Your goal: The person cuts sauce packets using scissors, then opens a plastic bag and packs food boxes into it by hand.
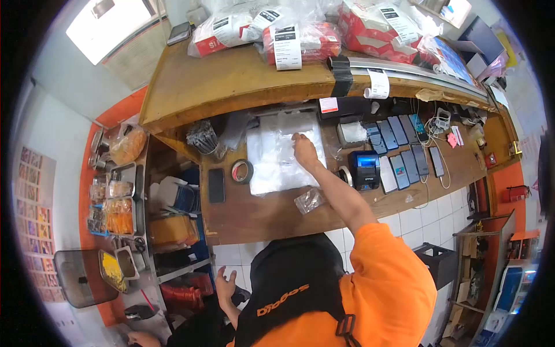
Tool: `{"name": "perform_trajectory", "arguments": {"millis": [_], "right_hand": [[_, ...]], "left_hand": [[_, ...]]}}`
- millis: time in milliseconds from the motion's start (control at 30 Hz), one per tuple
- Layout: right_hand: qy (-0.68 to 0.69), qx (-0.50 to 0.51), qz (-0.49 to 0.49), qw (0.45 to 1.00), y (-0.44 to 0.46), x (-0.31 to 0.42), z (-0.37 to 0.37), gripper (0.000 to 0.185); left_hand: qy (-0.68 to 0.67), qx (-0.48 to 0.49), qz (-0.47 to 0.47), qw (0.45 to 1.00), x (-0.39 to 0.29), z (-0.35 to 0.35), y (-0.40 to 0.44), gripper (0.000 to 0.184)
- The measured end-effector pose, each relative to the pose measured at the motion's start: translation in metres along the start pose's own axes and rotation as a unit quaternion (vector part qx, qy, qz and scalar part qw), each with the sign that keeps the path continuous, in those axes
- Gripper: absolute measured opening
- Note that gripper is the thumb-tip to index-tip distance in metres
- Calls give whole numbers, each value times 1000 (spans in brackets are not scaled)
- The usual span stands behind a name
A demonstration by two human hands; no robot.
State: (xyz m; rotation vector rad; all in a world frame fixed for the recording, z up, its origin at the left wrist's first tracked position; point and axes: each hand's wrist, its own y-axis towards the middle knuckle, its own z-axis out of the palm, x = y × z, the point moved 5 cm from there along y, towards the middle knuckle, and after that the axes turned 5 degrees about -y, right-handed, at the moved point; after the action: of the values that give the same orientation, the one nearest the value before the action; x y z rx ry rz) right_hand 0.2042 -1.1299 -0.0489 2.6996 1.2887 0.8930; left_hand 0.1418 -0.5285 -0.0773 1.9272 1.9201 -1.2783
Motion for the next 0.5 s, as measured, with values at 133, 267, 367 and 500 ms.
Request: {"name": "perform_trajectory", "arguments": {"millis": [133,267,367,500], "right_hand": [[61,-101,-55,992,7,13,-57,14],[71,-124,-106,984,12,38,-105,11],[104,-90,-211,968,-53,100,-144,13],[129,132,-283,941,-154,109,-129,18]], "left_hand": [[-113,52,66,990,-28,22,21,57],[-302,199,122,924,-183,65,45,55],[-585,393,16,709,-288,115,49,82],[-684,429,9,590,-354,151,63,89]]}}
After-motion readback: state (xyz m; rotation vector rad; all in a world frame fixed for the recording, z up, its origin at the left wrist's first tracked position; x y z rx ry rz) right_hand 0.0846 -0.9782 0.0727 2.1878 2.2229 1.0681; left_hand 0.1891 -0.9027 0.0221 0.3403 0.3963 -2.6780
